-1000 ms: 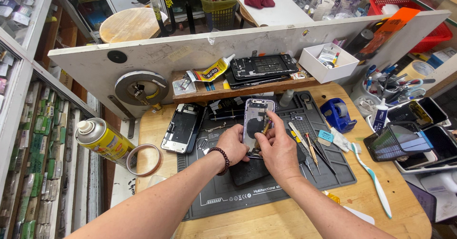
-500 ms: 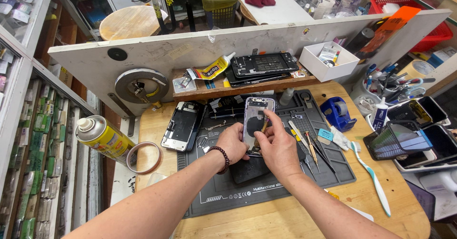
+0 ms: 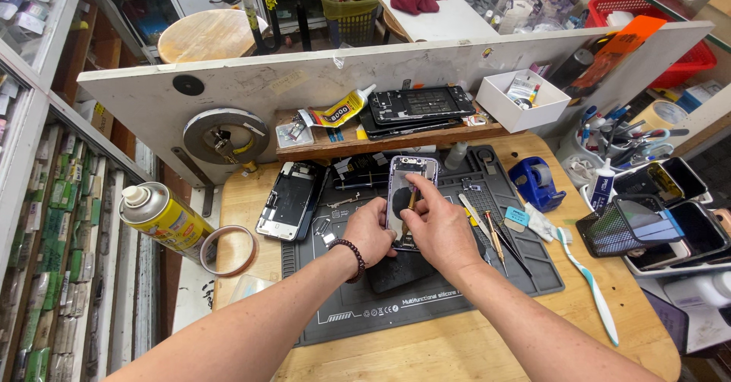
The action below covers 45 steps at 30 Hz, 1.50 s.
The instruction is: The person works at a repair bench on a disassembled smartphone, using a screwdriver to unscrew and re-tighten small screws on the phone's midframe, repositioning the frame on the mat, and picking up and setting down small components and tools while working through the repair steps.
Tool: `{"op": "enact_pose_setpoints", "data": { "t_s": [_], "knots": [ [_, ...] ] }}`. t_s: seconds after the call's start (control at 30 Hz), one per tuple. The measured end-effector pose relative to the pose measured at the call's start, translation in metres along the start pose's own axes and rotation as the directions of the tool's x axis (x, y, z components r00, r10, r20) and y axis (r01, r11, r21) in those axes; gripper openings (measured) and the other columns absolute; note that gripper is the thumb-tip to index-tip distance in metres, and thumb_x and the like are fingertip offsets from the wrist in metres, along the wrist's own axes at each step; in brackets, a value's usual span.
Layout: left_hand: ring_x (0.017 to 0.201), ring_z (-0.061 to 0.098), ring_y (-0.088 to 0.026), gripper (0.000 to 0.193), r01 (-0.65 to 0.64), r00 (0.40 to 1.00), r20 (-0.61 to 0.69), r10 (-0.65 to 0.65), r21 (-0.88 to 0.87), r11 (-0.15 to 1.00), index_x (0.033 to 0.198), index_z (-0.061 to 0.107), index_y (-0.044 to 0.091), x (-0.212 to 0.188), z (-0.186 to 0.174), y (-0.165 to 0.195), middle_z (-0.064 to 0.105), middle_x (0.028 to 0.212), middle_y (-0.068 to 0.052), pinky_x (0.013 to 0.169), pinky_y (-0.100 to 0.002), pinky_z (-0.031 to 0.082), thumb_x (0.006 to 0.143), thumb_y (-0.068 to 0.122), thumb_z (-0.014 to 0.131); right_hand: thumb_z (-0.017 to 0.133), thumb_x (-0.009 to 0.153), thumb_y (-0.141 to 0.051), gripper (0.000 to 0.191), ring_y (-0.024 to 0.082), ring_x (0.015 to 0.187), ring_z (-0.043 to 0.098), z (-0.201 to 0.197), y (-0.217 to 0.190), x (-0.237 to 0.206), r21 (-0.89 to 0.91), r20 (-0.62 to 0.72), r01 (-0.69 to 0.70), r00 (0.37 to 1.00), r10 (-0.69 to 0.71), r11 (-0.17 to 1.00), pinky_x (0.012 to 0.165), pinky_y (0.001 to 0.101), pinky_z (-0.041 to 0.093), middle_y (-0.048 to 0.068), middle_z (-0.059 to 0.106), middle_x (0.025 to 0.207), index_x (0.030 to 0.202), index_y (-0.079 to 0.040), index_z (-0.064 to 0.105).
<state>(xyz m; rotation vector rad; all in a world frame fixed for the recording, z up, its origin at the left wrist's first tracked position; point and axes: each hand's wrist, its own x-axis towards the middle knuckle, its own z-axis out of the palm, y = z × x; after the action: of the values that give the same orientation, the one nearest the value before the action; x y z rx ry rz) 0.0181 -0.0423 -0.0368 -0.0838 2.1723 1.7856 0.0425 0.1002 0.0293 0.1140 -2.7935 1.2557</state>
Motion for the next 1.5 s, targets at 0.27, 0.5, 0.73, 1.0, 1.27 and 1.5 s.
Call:
{"op": "enact_pose_setpoints", "data": {
  "t_s": [0.27, 0.5, 0.73, 1.0, 1.27, 1.5],
  "knots": [
    [0.078, 0.072, -0.016, 0.035, 0.034, 0.999, -0.009, -0.034, 0.028, 0.999, 0.117, 0.062, 0.002, -0.008, -0.001, 0.007, 0.071, 0.097, -0.007, 0.06, -0.029, 0.066, 0.085, -0.011, 0.065, 0.076, 0.084, -0.017, 0.057, 0.027, 0.076, 0.076, -0.002, -0.005, 0.002, -0.12, 0.011, 0.013, 1.0, -0.012, 0.993, 0.069, 0.0396, 0.058, 0.009, 0.078, 0.083, 0.138, -0.023, 0.058],
    [0.078, 0.073, -0.017, 0.036, 0.04, 0.999, -0.002, -0.04, 0.0, 0.999, 0.117, 0.063, 0.002, -0.01, -0.003, 0.008, 0.071, 0.098, -0.008, 0.06, -0.029, 0.066, 0.084, -0.012, 0.064, 0.074, 0.084, -0.014, 0.058, 0.026, 0.075, 0.077, -0.006, -0.006, 0.002, -0.046, 0.057, -0.002, 0.998, 0.004, 0.999, 0.069, 0.0386, 0.059, 0.01, 0.078, 0.084, 0.138, -0.022, 0.057],
    [0.079, 0.073, -0.017, 0.036, 0.018, 1.0, -0.001, -0.018, -0.008, 1.0, 0.117, 0.062, 0.001, -0.01, -0.002, 0.007, 0.072, 0.098, -0.008, 0.06, -0.029, 0.067, 0.084, -0.013, 0.064, 0.074, 0.085, -0.014, 0.058, 0.026, 0.077, 0.076, -0.006, -0.005, 0.001, -0.071, 0.049, -0.004, 0.999, 0.007, 0.997, 0.069, 0.0393, 0.058, 0.01, 0.078, 0.085, 0.139, -0.022, 0.056],
    [0.081, 0.074, -0.017, 0.036, 0.037, 0.999, -0.016, -0.037, 0.017, 0.999, 0.118, 0.063, 0.002, -0.01, -0.003, 0.009, 0.072, 0.099, -0.007, 0.06, -0.029, 0.067, 0.084, -0.012, 0.064, 0.076, 0.083, -0.017, 0.057, 0.025, 0.072, 0.077, -0.003, -0.005, -0.001, -0.049, 0.005, -0.023, 1.0, 0.023, 0.999, 0.067, 0.0382, 0.058, 0.009, 0.078, 0.081, 0.137, -0.022, 0.059],
    [0.081, 0.074, -0.017, 0.034, 0.033, 0.999, -0.015, -0.033, 0.008, 0.999, 0.116, 0.063, 0.001, -0.012, -0.002, 0.01, 0.072, 0.099, -0.007, 0.061, -0.029, 0.067, 0.084, -0.012, 0.064, 0.077, 0.083, -0.021, 0.053, 0.025, 0.072, 0.075, -0.006, -0.009, 0.002, -0.107, 0.015, -0.002, 1.0, 0.003, 0.994, 0.068, 0.0381, 0.058, 0.009, 0.077, 0.081, 0.134, -0.021, 0.061],
    [0.081, 0.073, -0.017, 0.033, 0.045, 0.999, -0.018, -0.045, -0.007, 0.999, 0.116, 0.063, 0.002, -0.012, -0.002, 0.011, 0.071, 0.099, -0.008, 0.062, -0.029, 0.067, 0.085, -0.011, 0.064, 0.073, 0.085, -0.017, 0.041, 0.027, 0.072, 0.075, -0.005, -0.008, 0.007, -0.053, -0.06, 0.032, 0.998, -0.035, 0.998, 0.069, 0.0395, 0.058, 0.008, 0.077, 0.084, 0.126, -0.019, 0.07]
  ]
}}
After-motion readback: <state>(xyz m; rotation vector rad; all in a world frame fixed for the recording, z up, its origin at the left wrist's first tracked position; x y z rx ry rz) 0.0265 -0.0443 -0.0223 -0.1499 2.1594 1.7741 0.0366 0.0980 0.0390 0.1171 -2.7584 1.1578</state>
